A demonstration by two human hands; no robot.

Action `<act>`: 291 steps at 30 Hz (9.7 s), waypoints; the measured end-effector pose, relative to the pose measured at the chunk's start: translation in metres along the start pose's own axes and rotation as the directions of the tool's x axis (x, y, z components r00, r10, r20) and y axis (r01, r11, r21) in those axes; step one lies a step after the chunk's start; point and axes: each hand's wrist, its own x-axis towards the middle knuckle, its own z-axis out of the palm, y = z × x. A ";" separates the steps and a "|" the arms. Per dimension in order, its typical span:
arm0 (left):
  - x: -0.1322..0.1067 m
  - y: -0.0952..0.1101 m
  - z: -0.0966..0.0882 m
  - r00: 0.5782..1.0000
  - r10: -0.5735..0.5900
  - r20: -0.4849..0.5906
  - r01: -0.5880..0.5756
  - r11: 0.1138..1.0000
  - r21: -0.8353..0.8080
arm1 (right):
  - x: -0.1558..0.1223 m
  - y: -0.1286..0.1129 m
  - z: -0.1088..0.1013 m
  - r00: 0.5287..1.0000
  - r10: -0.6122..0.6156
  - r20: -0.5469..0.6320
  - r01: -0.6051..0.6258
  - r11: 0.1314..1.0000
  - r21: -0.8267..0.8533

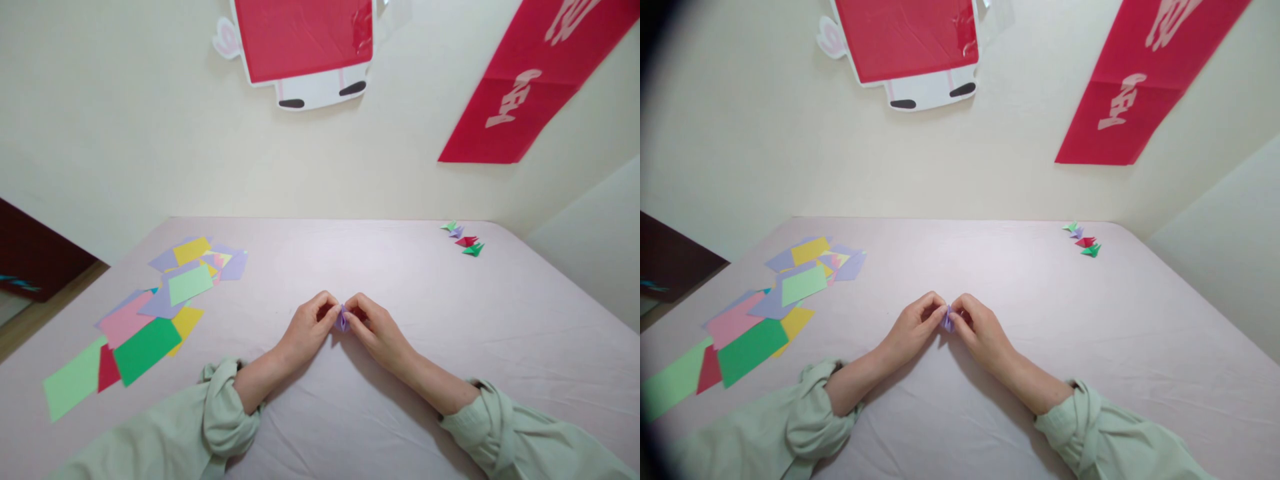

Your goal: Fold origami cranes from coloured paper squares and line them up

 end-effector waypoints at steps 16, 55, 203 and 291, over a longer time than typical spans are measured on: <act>0.000 0.002 0.001 1.000 -0.008 -0.006 0.008 1.000 0.011 | 0.001 0.001 0.000 1.000 -0.023 0.000 0.022 0.998 -0.050; -0.003 0.007 0.000 0.999 -0.030 0.016 0.029 0.999 0.041 | 0.002 0.002 0.003 1.000 0.024 -0.010 -0.024 0.999 -0.025; 0.004 0.006 -0.001 0.992 -0.113 -0.050 0.104 0.983 -0.148 | 0.004 0.000 -0.004 0.998 0.019 -0.058 -0.018 0.999 0.032; -0.002 0.003 -0.003 0.994 0.109 0.008 -0.109 0.984 0.138 | 0.005 0.003 -0.004 0.994 0.062 -0.086 -0.055 0.995 0.086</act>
